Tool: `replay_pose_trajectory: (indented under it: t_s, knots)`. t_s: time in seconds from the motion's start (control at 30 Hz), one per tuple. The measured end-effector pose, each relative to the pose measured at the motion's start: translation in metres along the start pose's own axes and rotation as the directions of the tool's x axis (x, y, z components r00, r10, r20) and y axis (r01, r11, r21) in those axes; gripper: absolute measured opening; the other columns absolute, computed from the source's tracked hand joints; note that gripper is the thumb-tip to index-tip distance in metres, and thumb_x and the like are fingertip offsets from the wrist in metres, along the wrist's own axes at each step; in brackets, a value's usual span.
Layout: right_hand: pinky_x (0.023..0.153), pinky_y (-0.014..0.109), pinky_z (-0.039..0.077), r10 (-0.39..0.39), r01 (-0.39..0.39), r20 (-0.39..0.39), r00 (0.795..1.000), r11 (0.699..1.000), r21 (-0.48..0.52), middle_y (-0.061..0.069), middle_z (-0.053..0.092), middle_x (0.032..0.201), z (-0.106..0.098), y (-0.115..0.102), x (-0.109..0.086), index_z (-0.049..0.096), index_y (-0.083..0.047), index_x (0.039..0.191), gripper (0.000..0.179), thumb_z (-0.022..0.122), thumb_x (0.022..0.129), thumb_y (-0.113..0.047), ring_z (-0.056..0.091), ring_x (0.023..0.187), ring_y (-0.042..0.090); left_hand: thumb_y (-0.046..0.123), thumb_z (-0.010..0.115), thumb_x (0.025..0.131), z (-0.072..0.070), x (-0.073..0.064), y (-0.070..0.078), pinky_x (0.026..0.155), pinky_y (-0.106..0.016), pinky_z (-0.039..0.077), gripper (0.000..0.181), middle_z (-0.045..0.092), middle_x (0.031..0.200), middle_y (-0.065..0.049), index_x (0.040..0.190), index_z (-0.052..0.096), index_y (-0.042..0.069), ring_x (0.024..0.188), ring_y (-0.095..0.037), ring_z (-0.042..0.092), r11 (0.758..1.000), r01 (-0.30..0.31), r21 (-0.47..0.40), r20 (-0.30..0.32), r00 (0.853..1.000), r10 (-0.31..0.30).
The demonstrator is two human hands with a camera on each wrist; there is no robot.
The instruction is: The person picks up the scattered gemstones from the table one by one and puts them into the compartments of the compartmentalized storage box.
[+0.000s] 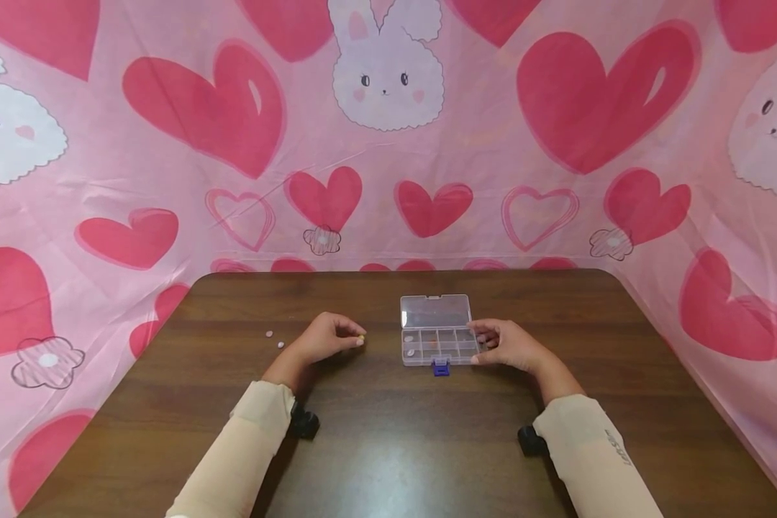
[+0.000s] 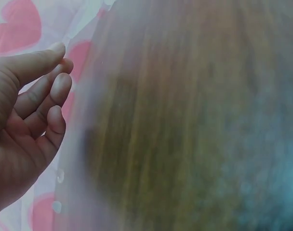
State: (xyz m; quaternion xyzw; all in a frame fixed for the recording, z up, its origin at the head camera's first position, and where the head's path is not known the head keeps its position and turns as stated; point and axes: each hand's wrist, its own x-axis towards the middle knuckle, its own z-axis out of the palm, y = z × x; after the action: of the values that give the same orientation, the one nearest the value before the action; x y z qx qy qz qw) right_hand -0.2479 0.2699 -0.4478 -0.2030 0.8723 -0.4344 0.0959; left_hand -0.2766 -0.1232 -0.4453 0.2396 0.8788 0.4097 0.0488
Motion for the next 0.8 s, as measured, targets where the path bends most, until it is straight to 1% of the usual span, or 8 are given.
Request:
replay_pose_trajectory:
  t_s: [0.2, 0.27, 0.4, 0.6, 0.8]
  knots:
    - [0.086, 0.031, 0.049, 0.014, -0.014, 0.013, 1.000, 1.000, 0.002, 0.020, 0.061, 0.120, -0.002, 0.000, 0.000, 0.052, 0.006, 0.134, 0.068, 0.084, 0.078, -0.018, 0.057, 0.105, 0.030, 0.010, 0.076, 0.085, 0.001, -0.001, 0.009, 0.057, -0.026, 0.050, 0.012, 0.071, 0.078, 0.000, 0.095, 0.076, 0.003, 0.063, -0.007, 0.059, 0.999, -0.020, -0.041, 0.022, 1.000, 0.021]
    - [0.086, 0.031, 0.049, 0.017, -0.017, 0.007, 1.000, 1.000, 0.003, 0.020, 0.061, 0.120, -0.001, 0.000, 0.000, 0.053, 0.005, 0.134, 0.068, 0.084, 0.077, -0.018, 0.057, 0.105, 0.030, 0.010, 0.076, 0.085, 0.002, 0.000, 0.011, 0.057, -0.026, 0.051, 0.012, 0.071, 0.077, 0.000, 0.095, 0.076, 0.003, 0.063, -0.007, 0.060, 0.999, -0.027, -0.044, 0.029, 0.999, 0.028]
    - [0.086, 0.031, 0.049, 0.004, -0.004, 0.002, 1.000, 1.000, 0.001, 0.020, 0.061, 0.120, 0.000, 0.001, 0.001, 0.053, 0.006, 0.133, 0.068, 0.084, 0.077, -0.017, 0.057, 0.104, 0.030, 0.011, 0.076, 0.085, 0.004, 0.001, 0.014, 0.057, -0.025, 0.051, 0.014, 0.071, 0.078, 0.000, 0.096, 0.076, 0.003, 0.062, -0.007, 0.060, 0.998, -0.043, -0.040, 0.038, 0.998, 0.044]
    - [0.085, 0.028, 0.049, 0.009, -0.009, 0.000, 1.000, 1.000, 0.005, 0.020, 0.061, 0.120, 0.000, 0.000, 0.000, 0.053, 0.005, 0.133, 0.068, 0.085, 0.076, -0.017, 0.057, 0.105, 0.030, 0.013, 0.077, 0.085, 0.006, 0.002, 0.020, 0.065, -0.024, 0.049, 0.015, 0.073, 0.085, 0.002, 0.097, 0.077, 0.005, 0.069, -0.007, 0.059, 0.997, -0.071, -0.001, 0.032, 0.997, 0.071]
    - [0.085, 0.029, 0.049, 0.006, -0.006, -0.003, 1.000, 1.000, 0.002, 0.020, 0.062, 0.118, 0.001, 0.000, 0.000, 0.053, 0.006, 0.132, 0.067, 0.084, 0.077, -0.016, 0.057, 0.103, 0.029, 0.012, 0.077, 0.084, 0.007, 0.002, 0.028, 0.064, -0.023, 0.049, 0.016, 0.073, 0.086, 0.000, 0.098, 0.077, 0.003, 0.068, -0.006, 0.057, 0.995, -0.098, -0.012, 0.038, 0.994, 0.098]
